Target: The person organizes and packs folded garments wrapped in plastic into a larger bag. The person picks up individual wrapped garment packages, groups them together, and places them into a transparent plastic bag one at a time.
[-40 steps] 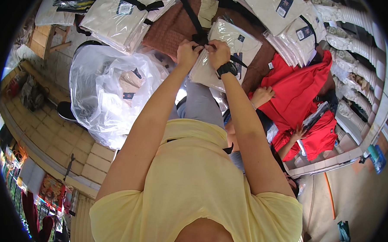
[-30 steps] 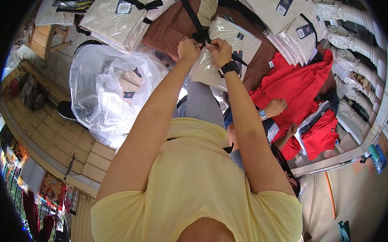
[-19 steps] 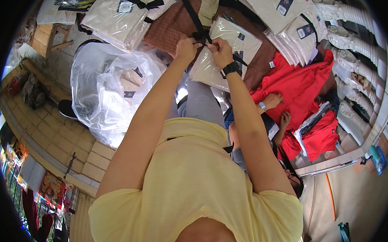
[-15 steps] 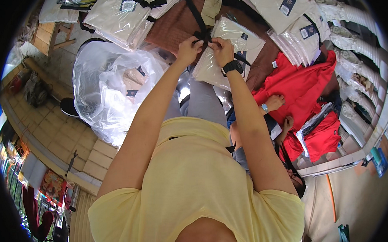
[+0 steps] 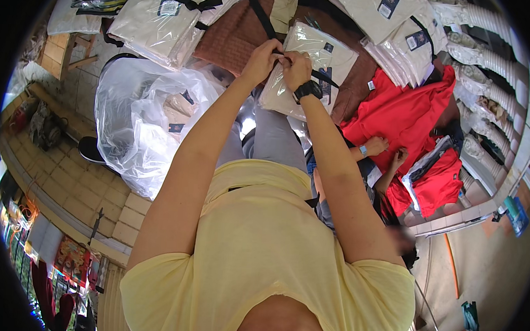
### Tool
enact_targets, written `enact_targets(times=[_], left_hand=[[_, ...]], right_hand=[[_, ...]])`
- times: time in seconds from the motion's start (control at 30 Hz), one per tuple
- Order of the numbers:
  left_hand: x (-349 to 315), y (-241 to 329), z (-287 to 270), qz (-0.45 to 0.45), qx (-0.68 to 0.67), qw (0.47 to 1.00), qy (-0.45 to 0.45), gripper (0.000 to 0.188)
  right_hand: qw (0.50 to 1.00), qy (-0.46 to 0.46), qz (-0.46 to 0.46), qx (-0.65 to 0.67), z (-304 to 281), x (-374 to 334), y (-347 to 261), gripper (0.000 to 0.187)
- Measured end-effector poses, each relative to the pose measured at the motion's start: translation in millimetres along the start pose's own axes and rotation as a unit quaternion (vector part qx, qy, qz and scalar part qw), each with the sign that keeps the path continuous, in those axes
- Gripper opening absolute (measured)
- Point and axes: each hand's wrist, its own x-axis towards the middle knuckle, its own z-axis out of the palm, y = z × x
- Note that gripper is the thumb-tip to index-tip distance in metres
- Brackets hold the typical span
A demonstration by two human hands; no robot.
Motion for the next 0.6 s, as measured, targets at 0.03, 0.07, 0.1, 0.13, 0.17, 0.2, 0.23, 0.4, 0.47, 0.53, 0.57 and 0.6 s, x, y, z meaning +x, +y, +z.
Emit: enact_targets(times=[0.03, 0.07, 0.1, 0.13, 0.17, 0.2, 0.23, 0.4, 0.47, 0.53, 0.57, 0.6], left_hand=[[1, -1, 3, -0.045, -0.028, 0.999, 0.011, 0.018], [2, -4, 5, -0.084, -0.034, 0.996, 0.027, 0.018], [1, -6, 8, -0.124, -0.039, 0.991, 0.042, 0.018], [1, -9, 10, -0.163, -0.045, 0.984, 0.057, 0.019], [-1, -13, 13, -0.18, -0.036, 0.981, 0.068, 0.019], [-3, -16, 15, -0.198, -0.028, 0.977, 0.079, 0.019], [-4, -20, 17, -0.215, -0.019, 0.972, 0.091, 0.019], [-11, -21, 24, -0.094, 0.005, 0.993, 0.075, 0.015], [-15, -25, 26, -0.047, 0.016, 0.996, 0.075, 0.014], [-19, -23, 27, -0.074, -0.031, 0.995, 0.065, 0.017], [-20, -25, 27, -0.092, -0.024, 0.994, 0.057, 0.017], [-20, -27, 25, -0.111, -0.017, 0.992, 0.049, 0.016]], right_hand=[[1.0, -0.008, 0.019, 0.012, -1, -1, 0, 0.011], [0.999, -0.016, 0.038, 0.023, -2, -2, 0, 0.014], [0.996, -0.017, 0.066, 0.065, -3, -2, 0, 0.019], [0.99, -0.018, 0.093, 0.107, -3, -2, -1, 0.024], [0.981, -0.019, 0.119, 0.149, -4, -2, -2, 0.029], [0.985, -0.025, 0.1, 0.137, -5, -2, -2, 0.032], [0.988, -0.031, 0.081, 0.124, -7, -2, -3, 0.035], [0.995, -0.036, 0.021, 0.093, -12, -4, -2, 0.032], [0.994, -0.038, 0.026, 0.102, -12, -3, 0, 0.031], [0.995, -0.041, 0.011, 0.095, -13, -4, 3, 0.03], [0.995, -0.043, 0.002, 0.091, -14, -4, 3, 0.029], [0.993, -0.045, 0.023, 0.108, -13, -3, 3, 0.029]])
